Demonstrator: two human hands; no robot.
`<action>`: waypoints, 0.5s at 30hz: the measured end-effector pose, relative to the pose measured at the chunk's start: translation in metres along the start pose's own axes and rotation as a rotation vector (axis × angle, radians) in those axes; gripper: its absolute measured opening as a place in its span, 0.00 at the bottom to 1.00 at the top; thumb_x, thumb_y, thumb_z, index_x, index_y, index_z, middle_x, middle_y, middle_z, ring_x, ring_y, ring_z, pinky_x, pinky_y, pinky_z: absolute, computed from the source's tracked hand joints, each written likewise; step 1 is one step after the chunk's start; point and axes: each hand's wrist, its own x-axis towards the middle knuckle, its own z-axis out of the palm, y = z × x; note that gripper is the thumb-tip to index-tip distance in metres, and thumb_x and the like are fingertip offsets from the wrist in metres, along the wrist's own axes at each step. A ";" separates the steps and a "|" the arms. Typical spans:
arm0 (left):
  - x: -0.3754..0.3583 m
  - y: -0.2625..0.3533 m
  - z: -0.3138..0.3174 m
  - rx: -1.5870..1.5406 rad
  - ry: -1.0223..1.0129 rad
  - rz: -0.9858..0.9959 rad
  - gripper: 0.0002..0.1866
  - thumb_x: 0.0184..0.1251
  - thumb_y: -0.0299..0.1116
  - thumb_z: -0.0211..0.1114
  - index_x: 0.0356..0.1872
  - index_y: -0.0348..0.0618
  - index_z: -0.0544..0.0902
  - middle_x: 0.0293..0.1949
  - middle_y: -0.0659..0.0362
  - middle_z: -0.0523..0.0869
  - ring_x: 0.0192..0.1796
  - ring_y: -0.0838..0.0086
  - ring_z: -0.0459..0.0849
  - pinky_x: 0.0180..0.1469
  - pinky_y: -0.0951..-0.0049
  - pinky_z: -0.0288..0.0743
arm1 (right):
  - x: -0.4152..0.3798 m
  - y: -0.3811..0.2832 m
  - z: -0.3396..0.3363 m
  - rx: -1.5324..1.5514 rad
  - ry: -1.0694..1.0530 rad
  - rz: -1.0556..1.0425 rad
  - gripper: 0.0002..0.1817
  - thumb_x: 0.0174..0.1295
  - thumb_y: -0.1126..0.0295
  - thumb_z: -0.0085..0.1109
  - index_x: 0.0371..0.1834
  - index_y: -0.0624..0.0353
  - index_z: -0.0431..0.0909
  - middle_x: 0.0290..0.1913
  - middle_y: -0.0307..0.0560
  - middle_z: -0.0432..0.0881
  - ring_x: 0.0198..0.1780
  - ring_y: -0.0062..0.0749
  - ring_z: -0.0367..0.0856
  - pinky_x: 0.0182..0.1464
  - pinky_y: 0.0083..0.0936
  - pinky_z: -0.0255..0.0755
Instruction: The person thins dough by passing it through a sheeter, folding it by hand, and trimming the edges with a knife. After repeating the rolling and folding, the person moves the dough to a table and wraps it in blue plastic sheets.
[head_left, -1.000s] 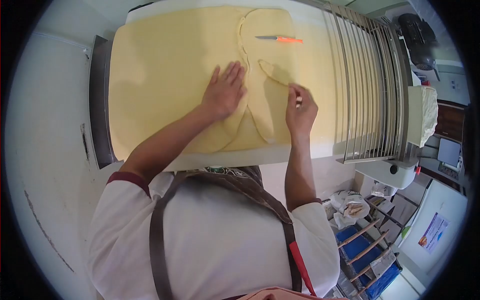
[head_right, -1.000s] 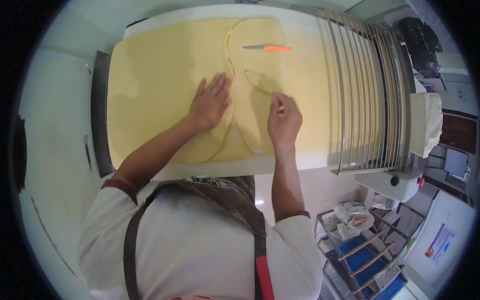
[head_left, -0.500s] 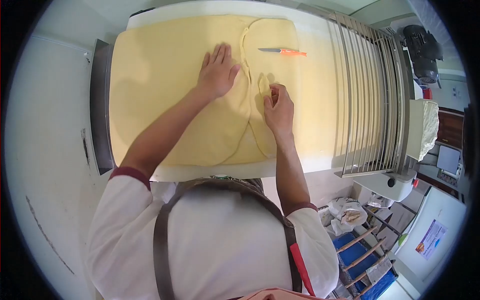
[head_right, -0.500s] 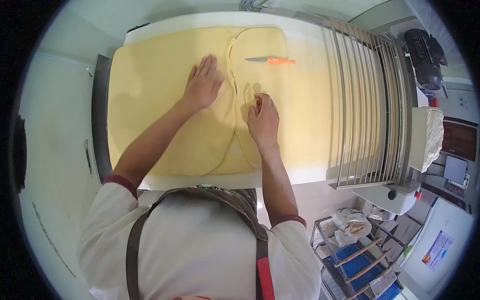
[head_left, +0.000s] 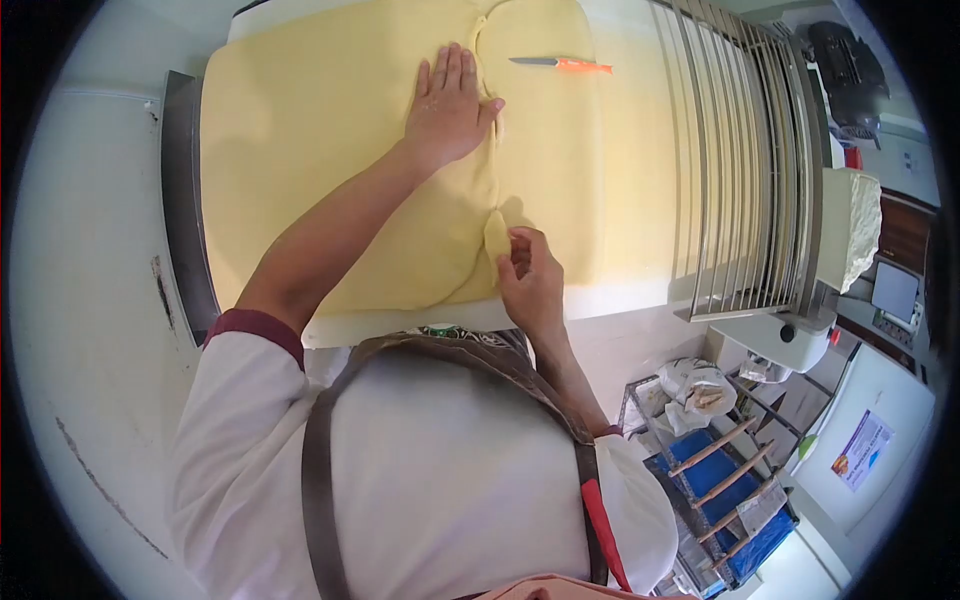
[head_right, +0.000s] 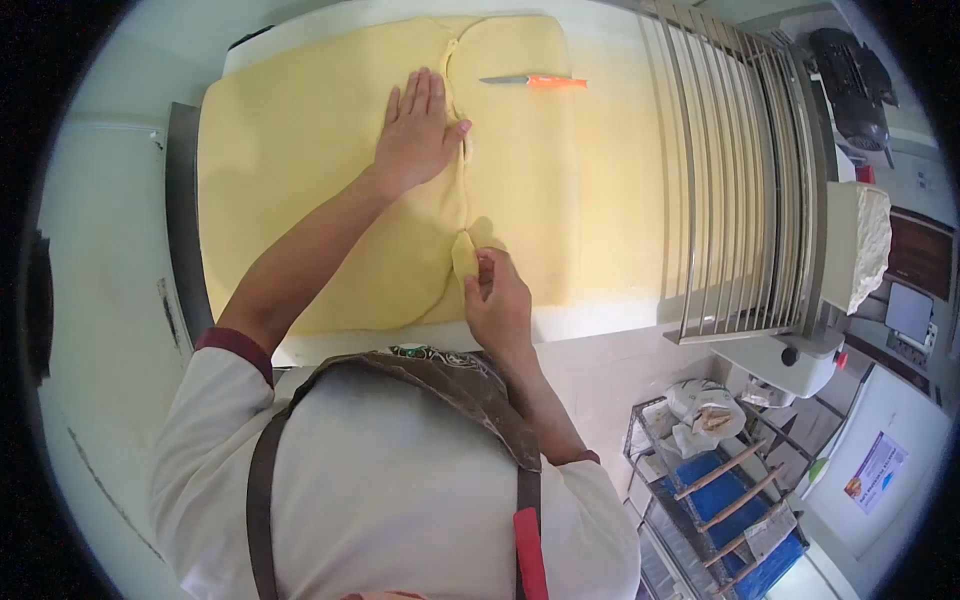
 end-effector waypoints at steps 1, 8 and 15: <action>-0.006 0.000 -0.002 -0.076 0.015 0.005 0.36 0.75 0.50 0.44 0.72 0.30 0.53 0.75 0.43 0.52 0.78 0.56 0.46 0.76 0.50 0.35 | -0.003 0.002 0.002 -0.078 -0.003 -0.037 0.20 0.57 0.78 0.60 0.54 0.61 0.72 0.35 0.52 0.80 0.34 0.42 0.82 0.39 0.32 0.77; -0.100 0.056 -0.022 0.013 -0.245 0.239 0.28 0.74 0.40 0.47 0.74 0.55 0.58 0.77 0.60 0.52 0.79 0.64 0.46 0.77 0.49 0.34 | -0.006 0.000 0.001 -0.316 0.040 -0.177 0.23 0.55 0.76 0.61 0.56 0.62 0.73 0.38 0.54 0.77 0.41 0.50 0.79 0.44 0.40 0.75; -0.104 0.062 -0.015 0.080 -0.230 0.208 0.29 0.74 0.39 0.45 0.75 0.56 0.54 0.78 0.62 0.48 0.79 0.66 0.43 0.76 0.47 0.32 | -0.028 0.028 -0.011 -0.354 0.078 -0.320 0.14 0.55 0.76 0.61 0.46 0.61 0.80 0.41 0.54 0.76 0.44 0.50 0.77 0.45 0.41 0.73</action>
